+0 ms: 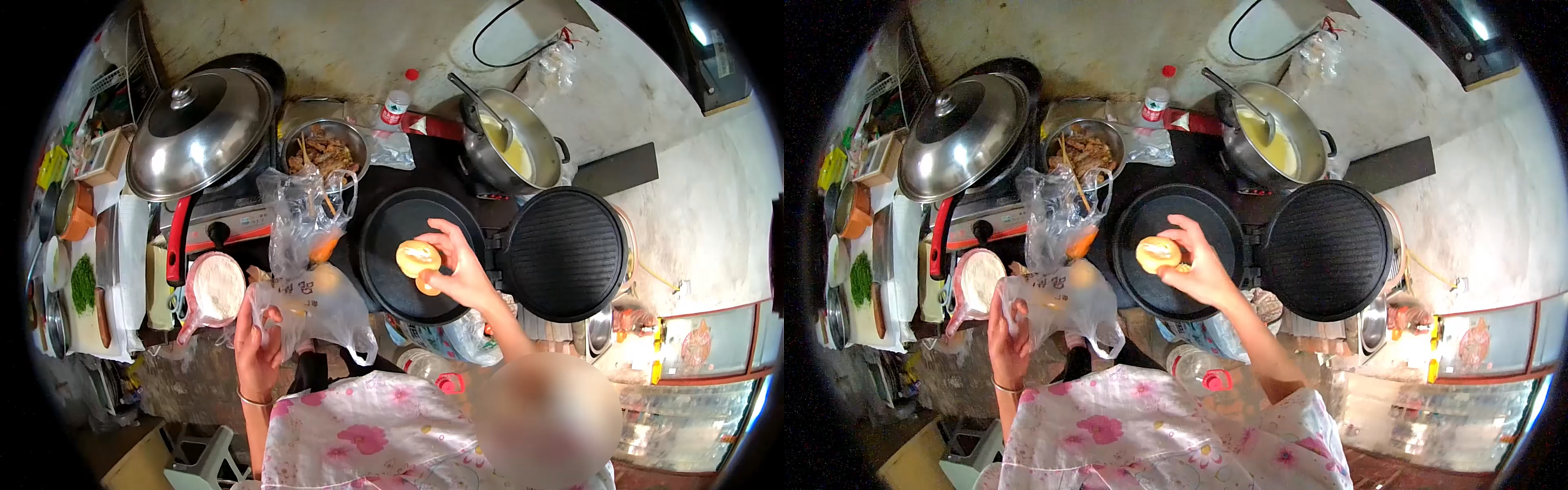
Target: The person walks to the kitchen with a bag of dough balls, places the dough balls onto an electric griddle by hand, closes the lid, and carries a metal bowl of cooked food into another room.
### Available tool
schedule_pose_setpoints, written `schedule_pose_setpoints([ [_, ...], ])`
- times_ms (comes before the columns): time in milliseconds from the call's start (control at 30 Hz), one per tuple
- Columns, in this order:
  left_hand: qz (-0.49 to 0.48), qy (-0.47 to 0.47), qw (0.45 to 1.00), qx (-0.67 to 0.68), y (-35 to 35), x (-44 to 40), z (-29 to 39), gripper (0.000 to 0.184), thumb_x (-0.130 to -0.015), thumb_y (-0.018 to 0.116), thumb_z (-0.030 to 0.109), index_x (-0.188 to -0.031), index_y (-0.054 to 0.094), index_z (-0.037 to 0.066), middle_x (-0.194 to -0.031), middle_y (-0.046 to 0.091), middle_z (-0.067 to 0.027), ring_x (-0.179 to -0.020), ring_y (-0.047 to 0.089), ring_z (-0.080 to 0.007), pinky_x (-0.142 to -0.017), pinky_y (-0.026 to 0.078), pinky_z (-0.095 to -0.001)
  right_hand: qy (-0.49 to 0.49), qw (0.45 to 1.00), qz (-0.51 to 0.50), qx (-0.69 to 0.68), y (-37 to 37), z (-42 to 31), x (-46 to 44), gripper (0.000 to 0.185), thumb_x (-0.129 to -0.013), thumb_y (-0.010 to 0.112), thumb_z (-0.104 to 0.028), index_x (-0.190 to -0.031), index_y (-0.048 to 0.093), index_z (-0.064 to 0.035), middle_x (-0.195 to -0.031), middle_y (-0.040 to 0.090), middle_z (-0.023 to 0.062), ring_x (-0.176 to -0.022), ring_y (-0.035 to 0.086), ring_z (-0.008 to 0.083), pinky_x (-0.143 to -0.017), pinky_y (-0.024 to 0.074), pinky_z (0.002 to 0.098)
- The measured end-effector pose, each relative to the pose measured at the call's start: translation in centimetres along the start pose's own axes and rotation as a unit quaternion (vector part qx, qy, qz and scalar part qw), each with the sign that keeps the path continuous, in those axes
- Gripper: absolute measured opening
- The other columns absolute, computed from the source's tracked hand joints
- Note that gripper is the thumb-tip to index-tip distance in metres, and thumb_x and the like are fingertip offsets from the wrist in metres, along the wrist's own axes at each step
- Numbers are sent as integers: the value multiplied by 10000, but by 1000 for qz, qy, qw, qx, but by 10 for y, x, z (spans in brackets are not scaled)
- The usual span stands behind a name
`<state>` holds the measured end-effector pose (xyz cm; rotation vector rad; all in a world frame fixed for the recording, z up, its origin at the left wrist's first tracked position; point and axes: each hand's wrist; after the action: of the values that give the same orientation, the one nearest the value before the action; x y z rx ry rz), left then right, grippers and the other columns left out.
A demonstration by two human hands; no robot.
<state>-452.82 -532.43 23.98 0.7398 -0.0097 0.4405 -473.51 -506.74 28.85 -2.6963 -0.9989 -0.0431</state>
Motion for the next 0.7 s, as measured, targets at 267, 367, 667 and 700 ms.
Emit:
schedule_pose_setpoints([
  [267, 9, 6, 1000, 6, -2, 2, 2, 628, -836, 531, 308, -1349, 252, 75, -945, 499, -68, -427, 245, -15, -334, 186, -150, 47, 956, -13, 290, -24, 47, -30, 769, -596, 697, -102, -1243, 287, -38, -1048, 495, 190, -958, 531, 297, -832, 432, 358],
  [367, 6, 8, 1000, 13, -4, 4, 3, 617, -840, 527, 295, -1347, 255, 76, -946, 500, -73, -423, 248, -16, -333, 197, -147, 22, 912, -50, 406, -23, 56, -44, 809, -578, 698, -128, -1259, 273, -22, -1047, 481, 213, -977, 502, 348, -846, 417, 394],
  [667, 4, 25, 999, 39, -7, 7, 2, 577, -856, 500, 257, -1346, 254, 75, -957, 504, -92, -431, 259, -13, -334, 213, -138, 84, 655, -235, 713, 18, 77, -81, 807, -588, 700, -114, -1280, 292, -38, -1044, 518, 197, -981, 505, 345, -808, 409, 435],
  [700, 1, 29, 999, 46, -7, 8, 2, 576, -858, 499, 255, -1346, 254, 74, -957, 504, -94, -434, 258, -11, -334, 213, -137, 87, 651, -241, 714, 22, 76, -83, 801, -592, 699, -111, -1279, 296, -37, -1047, 518, 198, -983, 504, 341, -812, 406, 438],
])
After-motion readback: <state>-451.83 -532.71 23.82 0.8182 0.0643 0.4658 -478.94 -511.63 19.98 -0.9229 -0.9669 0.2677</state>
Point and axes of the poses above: each hand's wrist, its own x-axis away from the middle knuckle, its own y-axis out of the palm, z = x × y
